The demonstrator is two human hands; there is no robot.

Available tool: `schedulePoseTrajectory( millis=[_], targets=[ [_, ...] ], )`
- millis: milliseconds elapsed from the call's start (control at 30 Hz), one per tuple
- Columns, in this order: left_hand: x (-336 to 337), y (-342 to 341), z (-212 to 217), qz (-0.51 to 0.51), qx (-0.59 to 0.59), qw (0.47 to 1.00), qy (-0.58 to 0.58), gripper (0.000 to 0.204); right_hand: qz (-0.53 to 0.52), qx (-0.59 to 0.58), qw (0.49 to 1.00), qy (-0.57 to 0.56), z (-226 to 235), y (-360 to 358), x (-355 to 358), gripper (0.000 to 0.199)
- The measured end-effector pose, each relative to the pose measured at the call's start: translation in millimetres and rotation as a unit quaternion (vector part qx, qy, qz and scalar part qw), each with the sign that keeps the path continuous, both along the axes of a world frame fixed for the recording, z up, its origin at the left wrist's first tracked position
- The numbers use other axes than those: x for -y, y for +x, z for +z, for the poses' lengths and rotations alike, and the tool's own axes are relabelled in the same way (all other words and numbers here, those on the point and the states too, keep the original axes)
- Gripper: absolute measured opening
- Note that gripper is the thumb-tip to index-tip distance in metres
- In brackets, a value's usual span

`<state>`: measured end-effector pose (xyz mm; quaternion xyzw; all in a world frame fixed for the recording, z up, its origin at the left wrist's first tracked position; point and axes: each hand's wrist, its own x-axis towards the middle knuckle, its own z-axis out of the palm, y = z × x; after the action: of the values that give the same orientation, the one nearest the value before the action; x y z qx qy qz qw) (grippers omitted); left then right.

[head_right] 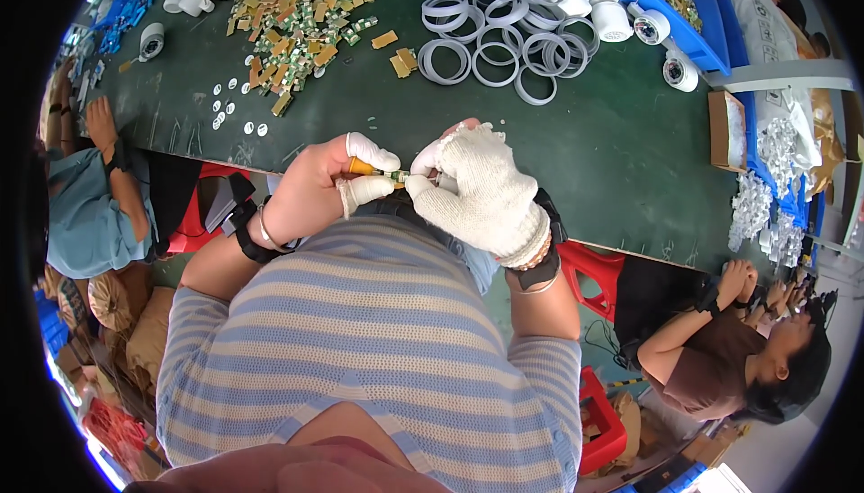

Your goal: The person assembles a camera by fitting a ring onto a camera housing, inserting a circuit board, and then placing the completed unit on the table.

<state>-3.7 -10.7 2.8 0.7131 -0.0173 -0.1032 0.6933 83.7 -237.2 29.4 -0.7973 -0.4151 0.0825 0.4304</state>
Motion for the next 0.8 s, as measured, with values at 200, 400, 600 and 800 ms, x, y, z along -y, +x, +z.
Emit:
schedulePoseTrajectory(
  millis=[200, 400, 600, 800],
  targets=[
    [1, 3, 1, 0.013, -0.005, 1.000, 0.001, 0.021, -0.043, 0.064, 0.997, -0.024, -2, -5, 4, 0.015],
    [4, -1, 4, 0.009, 0.047, 0.998, 0.035, 0.020, -0.010, 0.105, 0.994, -0.020, -1, 1, 6, 0.016],
    [5, -1, 9, 0.023, 0.050, 0.996, 0.070, 0.021, -0.033, 0.071, 0.996, -0.040, 0, -3, 2, 0.013],
    [4, 0, 8, 0.021, 0.074, 0.992, 0.101, 0.022, -0.032, 0.100, 0.994, -0.025, -1, -2, -1, 0.012]
  ],
)
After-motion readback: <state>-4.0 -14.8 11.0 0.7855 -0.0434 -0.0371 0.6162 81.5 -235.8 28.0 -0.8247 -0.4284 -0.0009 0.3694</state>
